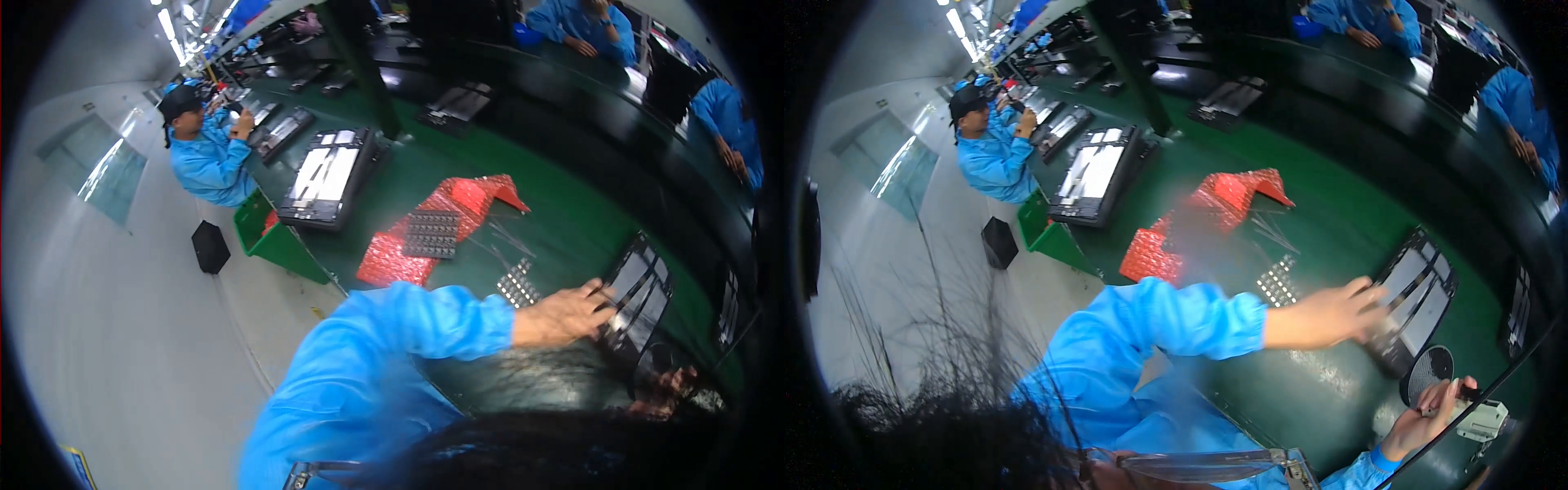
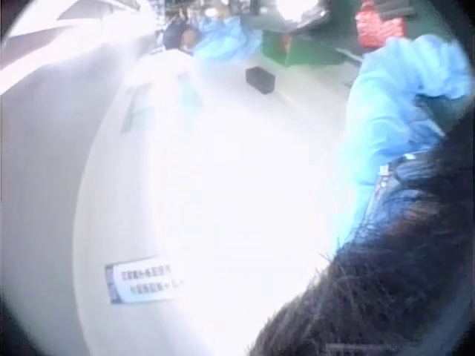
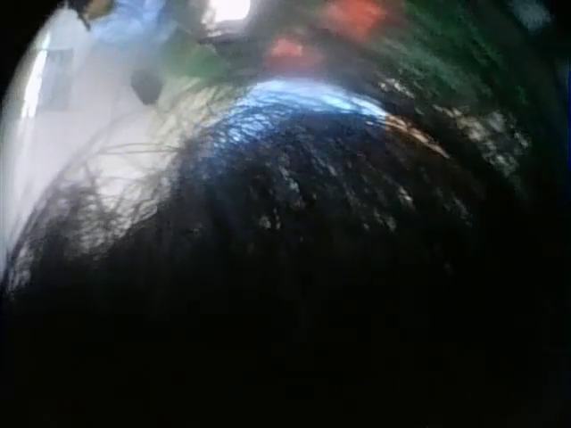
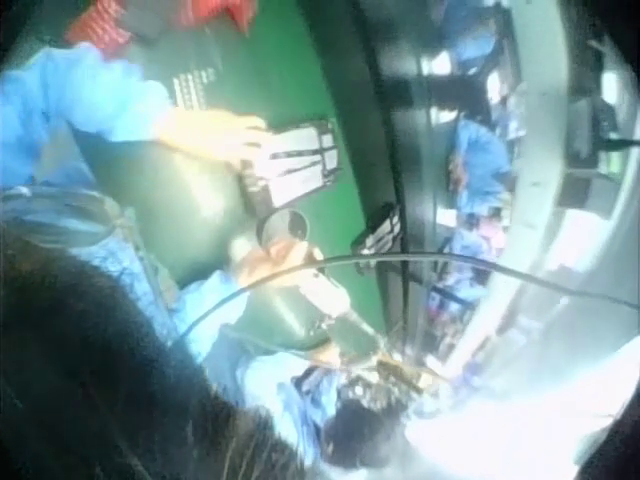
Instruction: The person assembles electronic tablets by applying adhesive strips and circuit components, then securing them with an electric screwdriver.
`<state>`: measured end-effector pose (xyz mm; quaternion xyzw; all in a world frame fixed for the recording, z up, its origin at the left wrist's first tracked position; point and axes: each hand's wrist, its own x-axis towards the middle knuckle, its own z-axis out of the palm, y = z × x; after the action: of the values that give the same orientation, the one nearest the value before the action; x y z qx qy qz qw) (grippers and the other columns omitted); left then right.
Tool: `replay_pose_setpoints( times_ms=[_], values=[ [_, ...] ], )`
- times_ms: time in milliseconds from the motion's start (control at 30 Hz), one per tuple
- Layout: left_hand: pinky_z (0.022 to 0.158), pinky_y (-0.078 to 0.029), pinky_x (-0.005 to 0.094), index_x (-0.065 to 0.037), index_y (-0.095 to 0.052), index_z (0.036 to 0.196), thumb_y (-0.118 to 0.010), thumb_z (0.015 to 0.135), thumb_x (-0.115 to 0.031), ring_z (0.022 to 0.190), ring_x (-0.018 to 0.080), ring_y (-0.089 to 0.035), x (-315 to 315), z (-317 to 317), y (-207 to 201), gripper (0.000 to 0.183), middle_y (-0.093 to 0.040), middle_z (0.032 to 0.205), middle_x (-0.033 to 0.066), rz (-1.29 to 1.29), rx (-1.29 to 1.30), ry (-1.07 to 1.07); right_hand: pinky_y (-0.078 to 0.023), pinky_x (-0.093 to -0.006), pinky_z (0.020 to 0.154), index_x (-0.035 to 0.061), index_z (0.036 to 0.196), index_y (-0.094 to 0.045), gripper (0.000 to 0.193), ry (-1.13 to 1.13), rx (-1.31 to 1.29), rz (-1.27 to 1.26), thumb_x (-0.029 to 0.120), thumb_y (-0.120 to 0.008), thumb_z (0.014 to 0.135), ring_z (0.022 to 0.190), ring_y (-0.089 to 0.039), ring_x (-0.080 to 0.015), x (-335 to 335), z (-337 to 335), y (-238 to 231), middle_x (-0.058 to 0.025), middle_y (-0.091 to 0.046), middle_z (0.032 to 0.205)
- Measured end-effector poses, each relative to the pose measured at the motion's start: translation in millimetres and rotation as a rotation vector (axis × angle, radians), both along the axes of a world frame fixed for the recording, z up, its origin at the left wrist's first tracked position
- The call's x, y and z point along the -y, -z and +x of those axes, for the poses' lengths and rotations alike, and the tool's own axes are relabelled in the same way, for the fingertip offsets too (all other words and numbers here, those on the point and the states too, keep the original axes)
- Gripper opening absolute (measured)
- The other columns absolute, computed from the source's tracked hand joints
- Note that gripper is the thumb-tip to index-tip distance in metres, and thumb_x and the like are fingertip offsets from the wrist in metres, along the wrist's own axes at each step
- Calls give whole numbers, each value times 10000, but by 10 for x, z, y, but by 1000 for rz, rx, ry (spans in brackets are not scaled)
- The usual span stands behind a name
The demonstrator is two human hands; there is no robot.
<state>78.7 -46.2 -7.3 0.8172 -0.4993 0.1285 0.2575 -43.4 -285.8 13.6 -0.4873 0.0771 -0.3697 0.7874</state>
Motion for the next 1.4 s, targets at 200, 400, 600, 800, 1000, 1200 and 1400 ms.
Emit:
replay_pose_setpoints(
  times_ms=[200, 400, 600, 800, 1000, 1200, 1400],
  values=[
    [792, -560, 359, -22, -580, 1100, -705, 817, -198, 1093, 315, -558, 840, 1184, 198, 356, -543, 1267, 160, -41, 74, -290, -230, -207, 470, 12, 1210, -544, 274, 78, -330, -195, 80, -575, 946, 508, -299, -40, 110, -29, 280, 31, -378, 620],
    [946, -502, 406, -23, -568, 1206, -721, 831, -163, 1177, 349, -522, 875, 1226, 263, 428, -486, 1354, 192, -159, -59, -479, -243, -214, 470, 13, 1185, -549, 269, 41, -288, -146, 73, -598, 928, 505, -313, -50, -161, 104, 252, 25, -400, 628],
    [860, -524, 328, -18, -612, 1123, -621, 943, -180, 970, 189, -626, -1577, -393, -606, 243, -643, 1078, 88, -1244, -777, -273, -234, -208, 474, -9, 1235, -530, 300, 41, -47, -146, 38, -562, 941, 521, -297, -39, -286, -84, -114, 31, -362, 630],
    [1126, -327, 434, -11, -335, 1320, -783, 816, -138, 1318, 308, -400, -3696, -880, -403, 686, -379, 1360, 158, -2128, -961, -909, -232, -213, 477, -16, 1239, -521, 297, -48, -82, -121, 42, -544, 948, 531, -295, -46, -317, -118, -145, 23, -362, 625],
    [1060, -360, 492, -22, -348, 1288, -810, 801, -157, 1229, 269, -448, -3689, -737, -618, 684, -415, 1236, 125, -2189, -996, -828, -235, -232, 469, 6, 1213, -528, 279, 7, -8, -97, 50, -553, 939, 503, -302, -63, -29, -28, 537, 0, -402, 625],
    [1051, -316, 550, -104, -373, 1291, -864, 748, -200, 1215, 261, -427, -3497, -569, -742, 739, -390, 1250, 101, -2142, -1112, -1129, -229, -234, 463, -3, 1187, -526, 263, -24, -91, -194, 52, -558, 932, 497, -301, -61, -437, -131, -185, 2, -397, 615],
    [875, -429, 423, -109, -571, 940, -740, 874, -345, 918, 203, -589, -3638, -407, -366, 298, -602, 870, 21, -2176, -1081, -992, -230, -226, 458, -2, 1194, -514, 277, 20, -97, -89, 71, -565, 932, 486, -311, -55, -476, -207, -334, 10, -397, 610]
  ],
)
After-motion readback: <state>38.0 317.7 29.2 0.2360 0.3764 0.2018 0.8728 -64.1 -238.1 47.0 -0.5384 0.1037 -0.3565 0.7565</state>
